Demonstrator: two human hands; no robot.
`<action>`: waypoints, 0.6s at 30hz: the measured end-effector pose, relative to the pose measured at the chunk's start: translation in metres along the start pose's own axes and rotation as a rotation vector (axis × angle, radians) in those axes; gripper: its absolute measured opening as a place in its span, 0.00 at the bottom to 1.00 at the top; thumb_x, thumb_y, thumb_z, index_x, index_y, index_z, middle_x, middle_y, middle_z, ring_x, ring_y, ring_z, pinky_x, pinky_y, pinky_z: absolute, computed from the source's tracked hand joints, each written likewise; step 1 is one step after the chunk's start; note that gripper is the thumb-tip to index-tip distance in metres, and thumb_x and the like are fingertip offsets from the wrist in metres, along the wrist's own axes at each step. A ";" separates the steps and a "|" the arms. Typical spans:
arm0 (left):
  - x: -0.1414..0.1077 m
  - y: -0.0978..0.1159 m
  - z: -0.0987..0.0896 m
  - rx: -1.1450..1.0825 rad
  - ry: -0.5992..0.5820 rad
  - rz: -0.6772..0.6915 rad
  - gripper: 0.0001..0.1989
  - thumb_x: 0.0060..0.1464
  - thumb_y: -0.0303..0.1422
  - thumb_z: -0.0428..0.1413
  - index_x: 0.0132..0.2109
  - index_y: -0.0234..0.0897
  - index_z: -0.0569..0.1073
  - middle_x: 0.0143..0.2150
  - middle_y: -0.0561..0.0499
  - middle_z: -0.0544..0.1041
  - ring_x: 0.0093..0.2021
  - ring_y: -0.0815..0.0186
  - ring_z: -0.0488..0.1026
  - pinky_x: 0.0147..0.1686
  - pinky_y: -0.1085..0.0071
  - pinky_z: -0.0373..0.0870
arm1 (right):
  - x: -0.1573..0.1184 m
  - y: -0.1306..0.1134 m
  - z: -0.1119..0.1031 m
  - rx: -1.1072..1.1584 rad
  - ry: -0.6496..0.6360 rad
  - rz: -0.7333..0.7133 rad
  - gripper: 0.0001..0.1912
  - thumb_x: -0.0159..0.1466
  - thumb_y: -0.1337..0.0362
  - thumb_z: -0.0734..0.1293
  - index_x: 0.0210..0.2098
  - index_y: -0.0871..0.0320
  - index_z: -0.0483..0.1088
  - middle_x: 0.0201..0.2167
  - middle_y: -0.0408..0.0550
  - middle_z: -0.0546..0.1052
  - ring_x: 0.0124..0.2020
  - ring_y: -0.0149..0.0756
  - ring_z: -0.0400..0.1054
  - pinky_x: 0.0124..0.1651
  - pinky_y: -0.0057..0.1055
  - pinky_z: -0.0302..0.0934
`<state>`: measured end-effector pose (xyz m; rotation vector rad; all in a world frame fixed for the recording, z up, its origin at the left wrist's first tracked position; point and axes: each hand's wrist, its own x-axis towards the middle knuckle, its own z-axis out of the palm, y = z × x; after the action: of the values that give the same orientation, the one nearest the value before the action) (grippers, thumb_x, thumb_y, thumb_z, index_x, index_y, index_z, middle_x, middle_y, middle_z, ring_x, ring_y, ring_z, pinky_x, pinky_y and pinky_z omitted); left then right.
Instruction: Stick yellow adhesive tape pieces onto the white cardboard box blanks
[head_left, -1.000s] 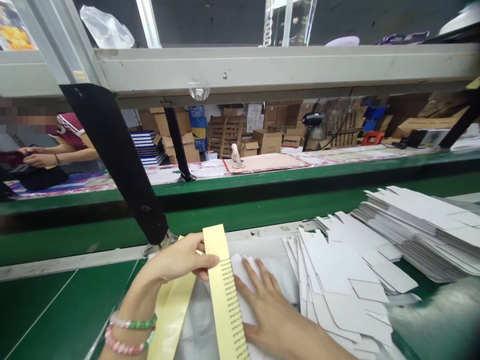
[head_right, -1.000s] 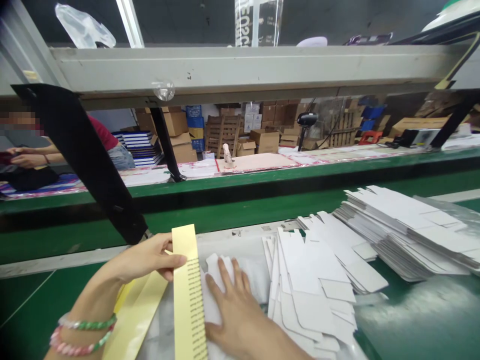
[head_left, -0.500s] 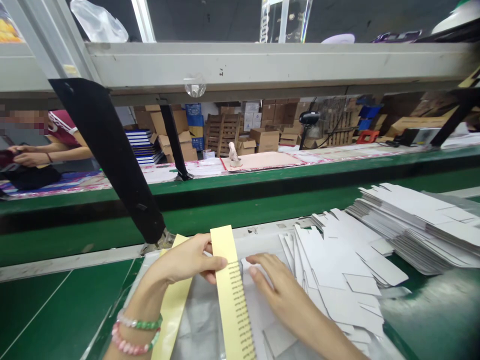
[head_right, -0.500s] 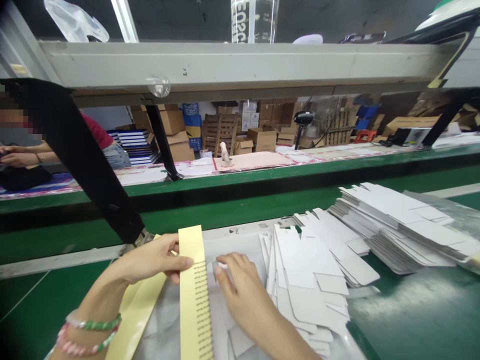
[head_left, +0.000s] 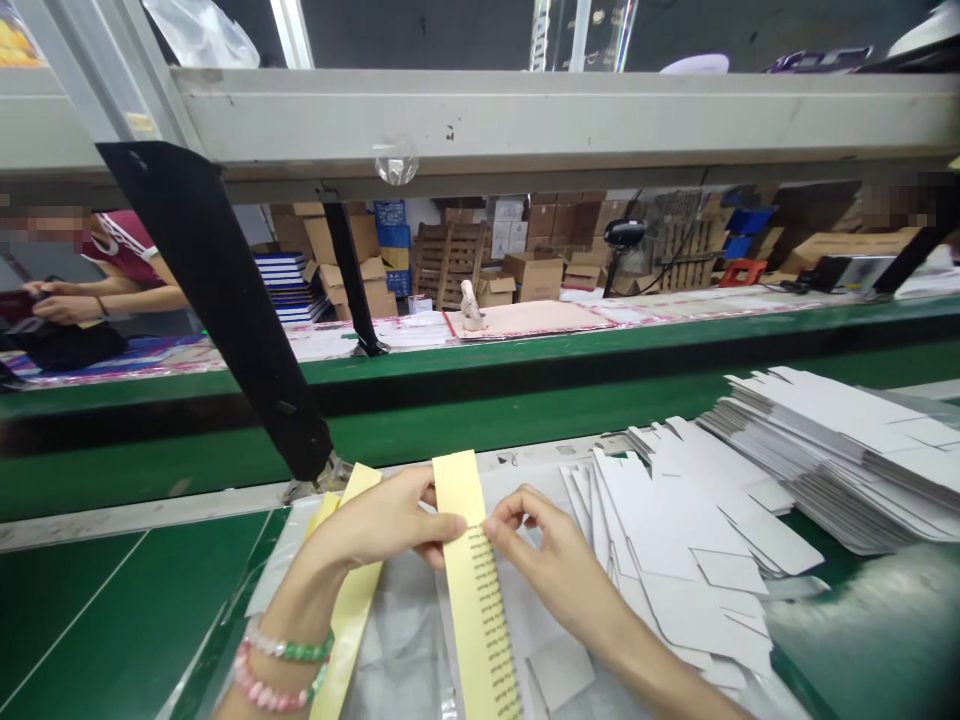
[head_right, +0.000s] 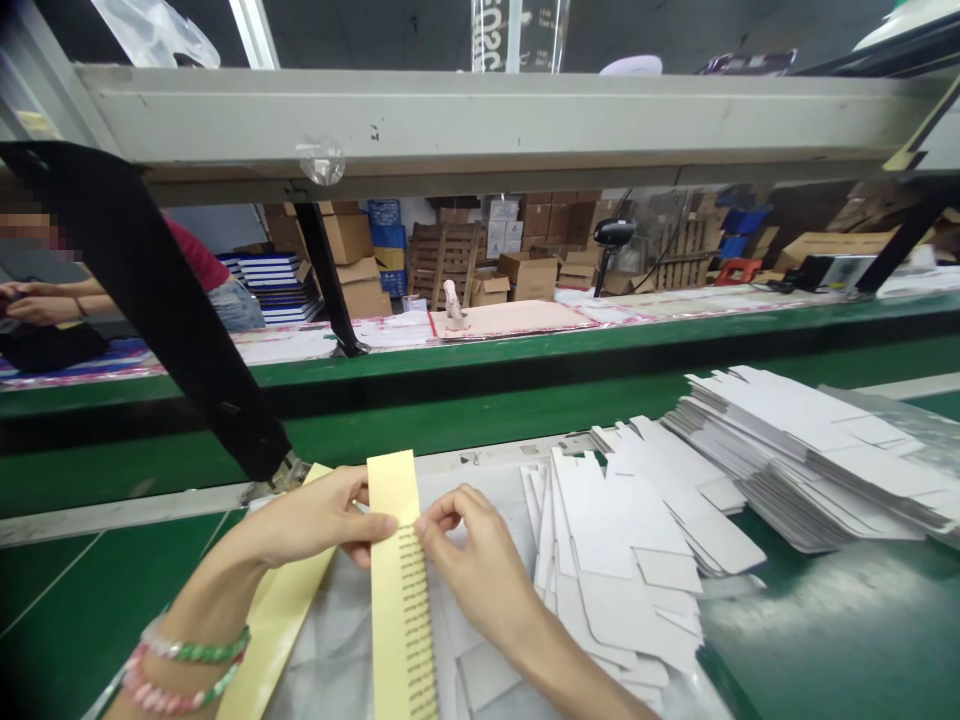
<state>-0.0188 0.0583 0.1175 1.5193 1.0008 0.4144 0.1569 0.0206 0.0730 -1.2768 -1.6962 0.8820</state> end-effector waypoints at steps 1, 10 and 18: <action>0.001 -0.001 0.000 0.003 0.003 -0.004 0.08 0.46 0.29 0.54 0.37 0.31 0.70 0.32 0.50 0.73 0.28 0.68 0.73 0.30 0.70 0.73 | 0.000 -0.001 -0.002 0.018 -0.022 0.003 0.07 0.59 0.62 0.59 0.27 0.57 0.64 0.29 0.43 0.69 0.34 0.32 0.62 0.38 0.26 0.57; 0.022 -0.031 -0.006 0.047 0.009 -0.083 0.05 0.44 0.25 0.54 0.32 0.33 0.68 0.28 0.54 0.72 0.25 0.68 0.72 0.26 0.71 0.71 | 0.030 0.033 -0.037 0.043 -0.290 0.285 0.14 0.55 0.53 0.62 0.25 0.59 0.65 0.19 0.39 0.63 0.21 0.26 0.55 0.24 0.23 0.49; 0.043 -0.053 0.002 0.086 -0.059 -0.196 0.03 0.49 0.23 0.54 0.28 0.30 0.67 0.22 0.59 0.67 0.20 0.76 0.66 0.19 0.79 0.64 | 0.034 0.078 -0.021 -0.036 -0.350 0.343 0.14 0.56 0.54 0.61 0.25 0.60 0.65 0.19 0.40 0.63 0.21 0.26 0.55 0.22 0.22 0.47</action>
<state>-0.0117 0.0859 0.0552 1.4846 1.1209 0.1888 0.2015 0.0731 0.0193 -1.5356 -1.7893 1.3464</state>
